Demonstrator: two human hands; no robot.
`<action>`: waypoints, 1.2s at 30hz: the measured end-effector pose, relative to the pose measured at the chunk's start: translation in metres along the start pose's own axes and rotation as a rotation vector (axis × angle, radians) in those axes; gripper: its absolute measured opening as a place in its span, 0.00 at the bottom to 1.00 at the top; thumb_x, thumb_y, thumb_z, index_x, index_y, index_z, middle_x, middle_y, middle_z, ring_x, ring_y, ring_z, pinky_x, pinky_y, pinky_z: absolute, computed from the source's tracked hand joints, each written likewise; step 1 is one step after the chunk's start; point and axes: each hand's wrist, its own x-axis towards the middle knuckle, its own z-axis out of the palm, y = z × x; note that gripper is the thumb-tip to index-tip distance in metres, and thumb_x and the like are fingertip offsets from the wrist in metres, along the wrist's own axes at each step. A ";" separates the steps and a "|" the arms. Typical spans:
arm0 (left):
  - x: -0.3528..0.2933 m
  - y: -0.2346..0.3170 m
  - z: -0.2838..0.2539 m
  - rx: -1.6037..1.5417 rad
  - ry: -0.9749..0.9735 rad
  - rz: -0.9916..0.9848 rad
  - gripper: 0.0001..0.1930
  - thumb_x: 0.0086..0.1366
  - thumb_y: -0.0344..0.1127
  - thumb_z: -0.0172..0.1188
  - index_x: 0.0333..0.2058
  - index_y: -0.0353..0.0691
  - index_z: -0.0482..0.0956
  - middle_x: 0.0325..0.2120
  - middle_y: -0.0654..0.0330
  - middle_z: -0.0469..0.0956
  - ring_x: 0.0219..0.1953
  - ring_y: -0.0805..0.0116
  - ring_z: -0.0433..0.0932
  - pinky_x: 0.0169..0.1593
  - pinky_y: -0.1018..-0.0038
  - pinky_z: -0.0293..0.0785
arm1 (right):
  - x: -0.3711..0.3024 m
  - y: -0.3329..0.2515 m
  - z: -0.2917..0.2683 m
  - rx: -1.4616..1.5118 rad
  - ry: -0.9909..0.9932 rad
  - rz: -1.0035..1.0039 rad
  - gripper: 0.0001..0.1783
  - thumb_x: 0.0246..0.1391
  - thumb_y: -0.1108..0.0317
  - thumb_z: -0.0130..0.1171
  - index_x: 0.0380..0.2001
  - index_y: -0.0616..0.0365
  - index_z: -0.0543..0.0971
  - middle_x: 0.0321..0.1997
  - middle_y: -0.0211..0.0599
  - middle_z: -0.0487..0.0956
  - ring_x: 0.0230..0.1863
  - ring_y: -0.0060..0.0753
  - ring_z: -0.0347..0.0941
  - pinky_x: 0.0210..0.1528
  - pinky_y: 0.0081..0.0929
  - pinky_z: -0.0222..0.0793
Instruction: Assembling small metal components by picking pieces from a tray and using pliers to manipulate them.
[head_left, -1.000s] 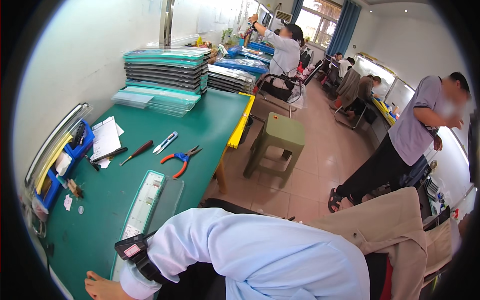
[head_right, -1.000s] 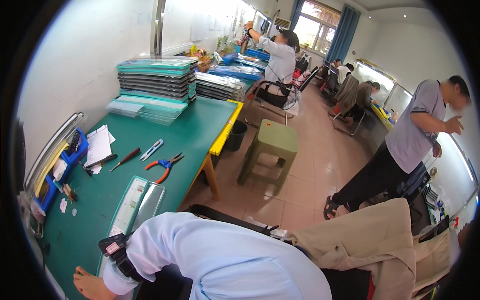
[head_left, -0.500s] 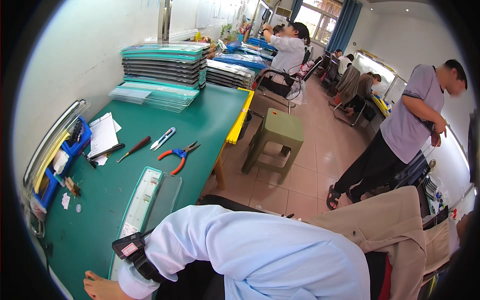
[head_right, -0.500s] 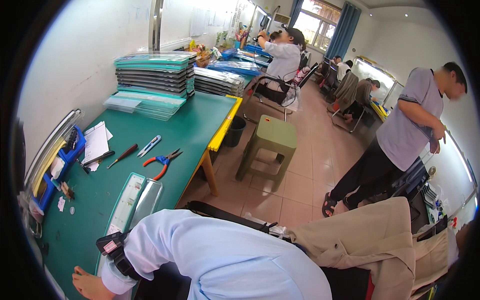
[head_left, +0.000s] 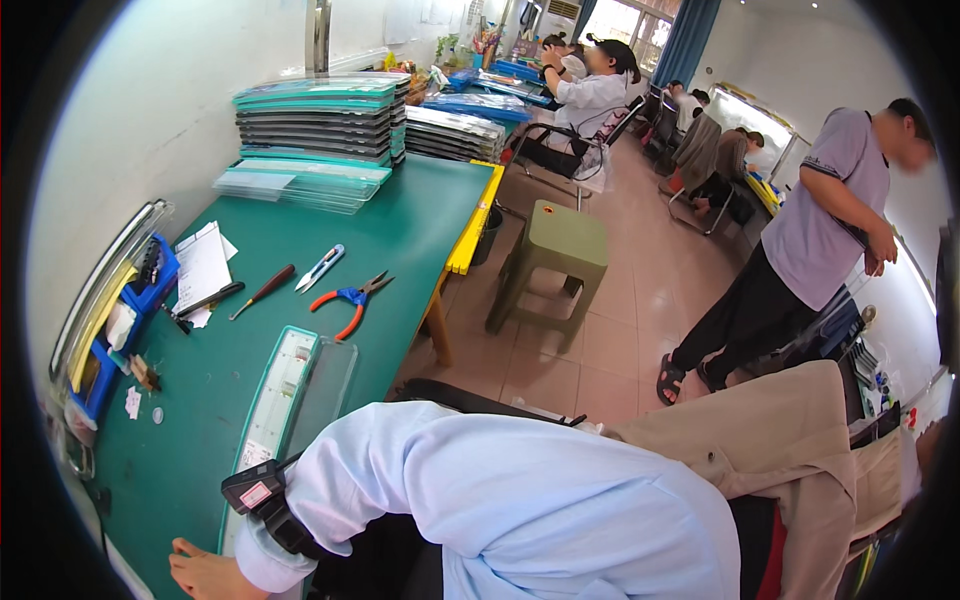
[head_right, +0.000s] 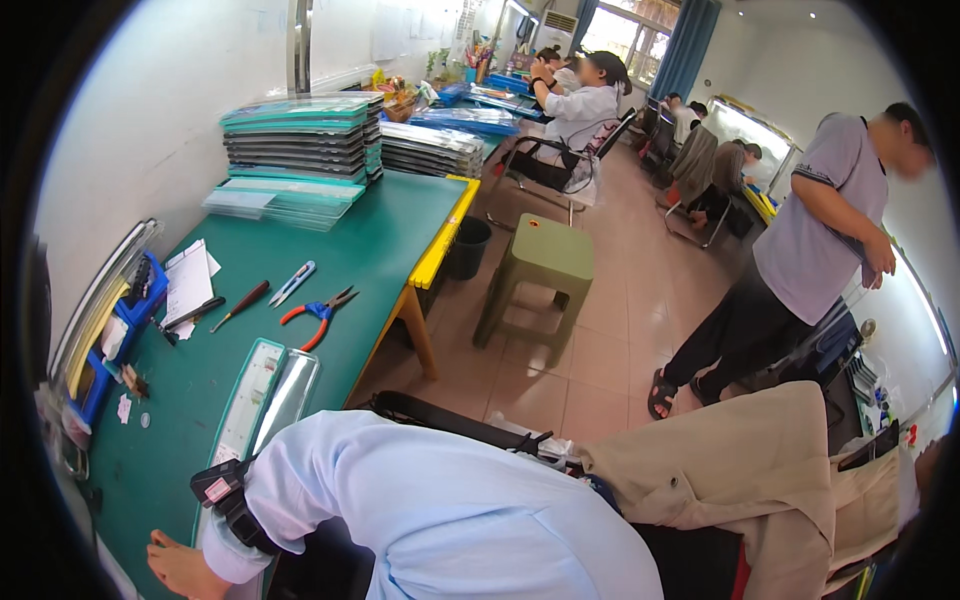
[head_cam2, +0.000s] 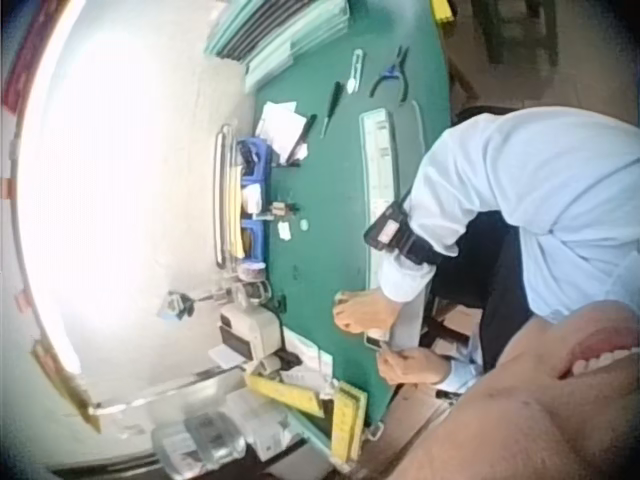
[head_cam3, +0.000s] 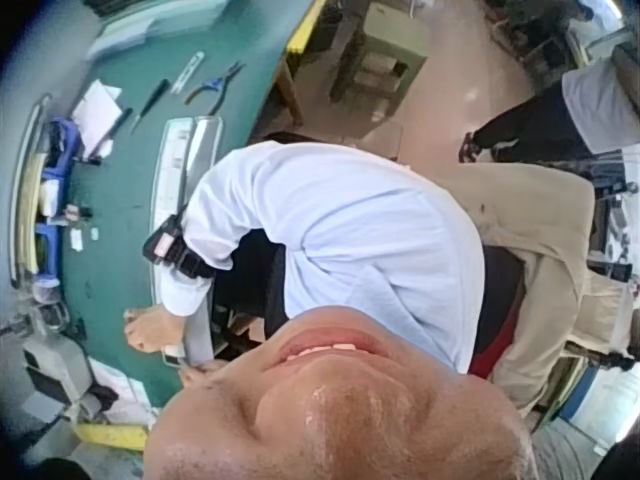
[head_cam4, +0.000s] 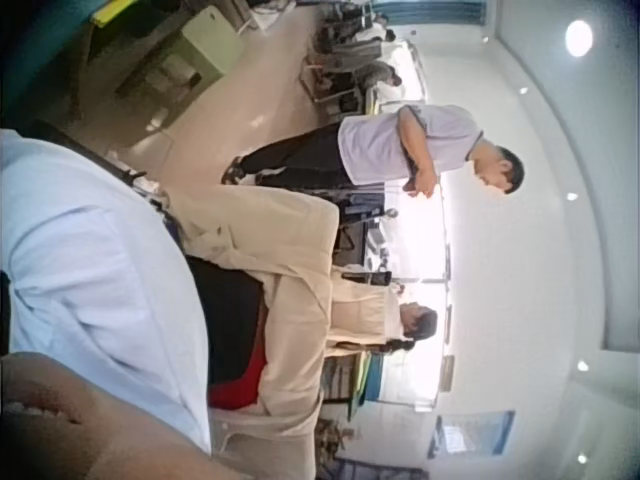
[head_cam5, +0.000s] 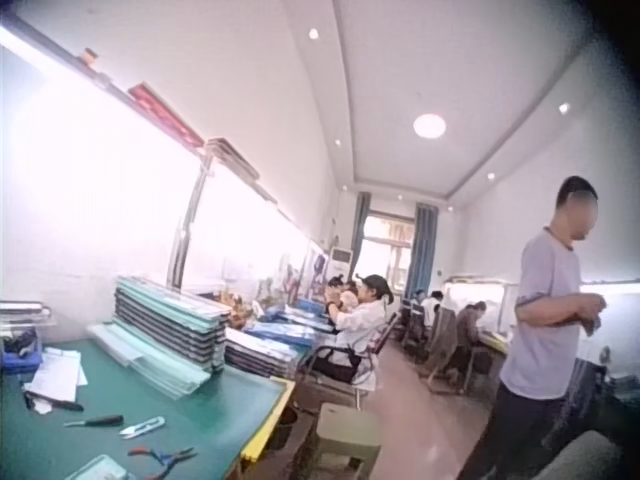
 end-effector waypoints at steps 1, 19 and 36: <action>-0.001 -0.003 0.003 -0.007 0.009 -0.003 0.17 0.55 0.23 0.47 0.40 0.36 0.82 0.33 0.45 0.78 0.36 0.45 0.75 0.44 0.55 0.69 | 0.002 -0.004 -0.011 -0.036 0.022 -0.020 0.17 0.31 0.61 0.59 0.23 0.64 0.77 0.33 0.46 0.71 0.43 0.48 0.65 0.53 0.53 0.51; 0.015 0.019 -0.004 -0.059 -0.015 0.008 0.16 0.55 0.19 0.46 0.37 0.31 0.83 0.29 0.41 0.77 0.32 0.43 0.73 0.39 0.55 0.69 | 0.006 -0.007 -0.019 -0.120 0.013 -0.044 0.19 0.29 0.56 0.60 0.23 0.60 0.78 0.32 0.42 0.73 0.40 0.45 0.68 0.44 0.50 0.62; 0.017 0.020 -0.006 -0.097 -0.007 0.039 0.16 0.53 0.19 0.46 0.36 0.32 0.82 0.28 0.42 0.76 0.30 0.43 0.72 0.38 0.55 0.68 | 0.009 -0.009 -0.021 -0.094 -0.082 -0.041 0.20 0.32 0.54 0.59 0.27 0.60 0.78 0.35 0.42 0.73 0.42 0.45 0.68 0.47 0.53 0.59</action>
